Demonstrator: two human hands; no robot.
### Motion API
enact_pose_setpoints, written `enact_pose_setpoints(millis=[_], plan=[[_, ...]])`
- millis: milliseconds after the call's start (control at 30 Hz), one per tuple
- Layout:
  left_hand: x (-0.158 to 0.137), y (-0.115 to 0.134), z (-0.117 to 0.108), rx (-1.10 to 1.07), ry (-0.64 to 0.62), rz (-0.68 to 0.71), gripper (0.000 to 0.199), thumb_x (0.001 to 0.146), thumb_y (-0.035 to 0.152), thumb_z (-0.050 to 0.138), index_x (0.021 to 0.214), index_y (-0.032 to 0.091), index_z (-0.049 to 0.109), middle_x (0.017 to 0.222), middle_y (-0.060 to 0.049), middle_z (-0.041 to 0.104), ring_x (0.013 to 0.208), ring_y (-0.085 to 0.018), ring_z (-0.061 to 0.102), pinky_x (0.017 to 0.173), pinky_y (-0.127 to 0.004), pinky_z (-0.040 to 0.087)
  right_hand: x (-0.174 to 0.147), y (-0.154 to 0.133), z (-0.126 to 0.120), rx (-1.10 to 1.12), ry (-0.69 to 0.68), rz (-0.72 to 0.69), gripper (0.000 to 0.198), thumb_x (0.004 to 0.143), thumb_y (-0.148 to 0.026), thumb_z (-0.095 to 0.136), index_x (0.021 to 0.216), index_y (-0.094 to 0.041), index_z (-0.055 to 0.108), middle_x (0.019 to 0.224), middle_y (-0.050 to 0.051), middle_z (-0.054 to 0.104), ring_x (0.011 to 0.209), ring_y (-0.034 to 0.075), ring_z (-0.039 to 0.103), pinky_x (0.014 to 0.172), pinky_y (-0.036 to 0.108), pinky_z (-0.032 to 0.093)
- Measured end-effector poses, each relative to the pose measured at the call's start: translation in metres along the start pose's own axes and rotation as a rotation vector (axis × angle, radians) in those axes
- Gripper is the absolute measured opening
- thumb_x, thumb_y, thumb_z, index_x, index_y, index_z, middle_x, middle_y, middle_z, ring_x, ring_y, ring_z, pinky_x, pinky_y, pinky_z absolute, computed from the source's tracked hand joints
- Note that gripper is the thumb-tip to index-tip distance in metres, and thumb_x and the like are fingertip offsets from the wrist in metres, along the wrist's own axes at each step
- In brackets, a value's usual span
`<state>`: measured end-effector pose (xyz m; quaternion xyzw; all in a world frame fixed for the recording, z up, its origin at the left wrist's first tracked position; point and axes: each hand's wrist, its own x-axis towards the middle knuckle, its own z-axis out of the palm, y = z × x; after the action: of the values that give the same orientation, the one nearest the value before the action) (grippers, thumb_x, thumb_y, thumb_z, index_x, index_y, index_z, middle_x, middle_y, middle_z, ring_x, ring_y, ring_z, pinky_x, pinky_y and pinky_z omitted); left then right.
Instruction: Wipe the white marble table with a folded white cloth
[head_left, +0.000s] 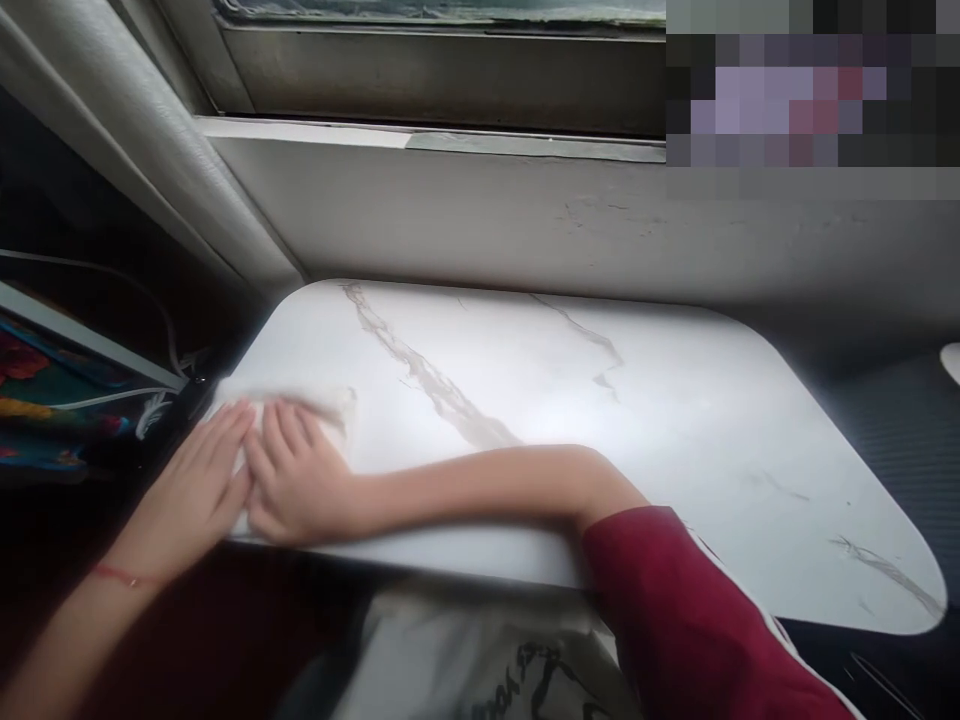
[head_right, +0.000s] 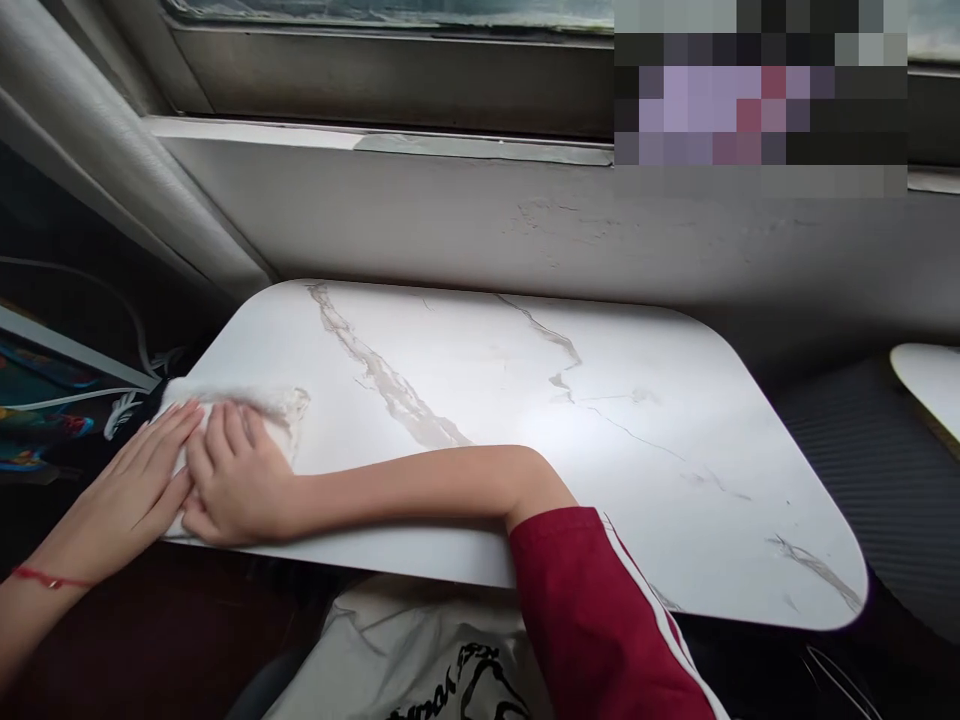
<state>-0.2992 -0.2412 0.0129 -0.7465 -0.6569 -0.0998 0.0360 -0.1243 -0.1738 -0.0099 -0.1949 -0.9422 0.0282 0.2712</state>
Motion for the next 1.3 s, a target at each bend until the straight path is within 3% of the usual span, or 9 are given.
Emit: enact_pose_setpoints(millis=[100, 200, 300, 400, 467, 533, 800, 1133, 1300], plan=[[-0.005, 0.003, -0.002, -0.015, -0.016, -0.019, 0.082, 0.09, 0.035, 0.035, 0.155, 0.061, -0.007, 0.163, 0.029, 0.003, 0.152, -0.027, 0.033, 0.129, -0.05, 0.026, -0.005, -0.006, -0.001, -0.012, 0.007, -0.019, 0.07, 0.093, -0.042, 0.049, 0.141, 0.009, 0.052, 0.148, 0.032, 0.051, 0.142, 0.045, 0.044, 0.124, 0.053, 0.028], [0.01, 0.002, 0.001, 0.007, -0.016, 0.029, 0.082, 0.092, 0.032, 0.034, 0.156, 0.057, -0.01, 0.166, 0.025, 0.0, 0.153, -0.028, 0.031, 0.13, -0.05, 0.025, -0.002, 0.003, 0.001, 0.004, 0.007, 0.01, 0.068, 0.093, -0.039, 0.048, 0.142, 0.009, 0.05, 0.148, 0.031, 0.051, 0.142, 0.045, 0.044, 0.125, 0.056, 0.027], [0.038, 0.004, 0.007, 0.035, -0.036, 0.067, 0.076, 0.096, 0.033, 0.029, 0.163, 0.04, -0.005, 0.172, 0.006, 0.009, 0.155, -0.027, 0.028, 0.129, -0.049, 0.024, 0.002, 0.025, 0.003, 0.054, 0.005, 0.047, 0.066, 0.094, -0.035, 0.047, 0.143, 0.009, 0.047, 0.15, 0.032, 0.048, 0.144, 0.046, 0.041, 0.123, 0.061, 0.025], [0.074, 0.012, 0.014, 0.055, -0.082, 0.018, 0.068, 0.098, 0.035, 0.022, 0.163, 0.016, 0.019, 0.167, -0.013, 0.031, 0.156, -0.028, 0.026, 0.129, -0.05, 0.022, 0.006, 0.059, 0.002, 0.029, -0.021, 0.044, 0.065, 0.094, -0.035, 0.044, 0.144, 0.007, 0.045, 0.152, 0.031, 0.046, 0.145, 0.045, 0.04, 0.123, 0.061, 0.026], [0.101, 0.021, 0.02, 0.061, -0.103, -0.005, 0.067, 0.097, 0.036, 0.021, 0.156, 0.006, 0.033, 0.162, -0.019, 0.038, 0.155, -0.029, 0.028, 0.129, -0.05, 0.022, 0.006, 0.086, -0.002, -0.019, -0.052, 0.043, 0.066, 0.095, -0.035, 0.043, 0.145, 0.007, 0.043, 0.154, 0.031, 0.044, 0.146, 0.044, 0.039, 0.123, 0.059, 0.026], [0.127, 0.031, 0.026, 0.064, -0.113, -0.003, 0.069, 0.096, 0.037, 0.022, 0.153, 0.002, 0.038, 0.162, -0.022, 0.037, 0.155, -0.031, 0.028, 0.128, -0.05, 0.022, 0.005, 0.114, -0.007, -0.046, -0.083, 0.049, 0.066, 0.095, -0.036, 0.043, 0.147, 0.006, 0.042, 0.156, 0.031, 0.041, 0.147, 0.043, 0.037, 0.123, 0.058, 0.025], [0.191, 0.06, 0.046, 0.079, -0.077, -0.128, 0.068, 0.097, 0.034, 0.029, 0.154, -0.001, 0.036, 0.164, -0.02, 0.033, 0.156, -0.03, 0.025, 0.128, -0.046, 0.019, 0.015, 0.207, -0.021, -0.05, -0.167, -0.08, 0.068, 0.096, -0.042, 0.046, 0.149, 0.0, 0.044, 0.157, 0.026, 0.042, 0.148, 0.036, 0.039, 0.122, 0.053, 0.029], [0.271, 0.094, 0.069, 0.02, -0.028, -0.01, 0.063, 0.097, 0.031, 0.032, 0.151, -0.001, 0.04, 0.159, -0.022, 0.04, 0.152, -0.031, 0.033, 0.127, -0.047, 0.02, -0.004, 0.276, -0.043, -0.116, -0.135, 0.113, 0.063, 0.096, -0.042, 0.047, 0.149, -0.007, 0.049, 0.156, 0.021, 0.046, 0.145, 0.034, 0.042, 0.121, 0.051, 0.031], [0.283, 0.102, 0.076, -0.019, 0.028, -0.021, 0.059, 0.096, 0.03, 0.033, 0.147, 0.002, 0.044, 0.154, -0.023, 0.045, 0.149, -0.032, 0.036, 0.127, -0.05, 0.018, -0.008, 0.286, -0.048, -0.134, -0.137, 0.147, 0.061, 0.097, -0.04, 0.045, 0.15, -0.01, 0.047, 0.157, 0.019, 0.046, 0.145, 0.032, 0.042, 0.121, 0.049, 0.031]])
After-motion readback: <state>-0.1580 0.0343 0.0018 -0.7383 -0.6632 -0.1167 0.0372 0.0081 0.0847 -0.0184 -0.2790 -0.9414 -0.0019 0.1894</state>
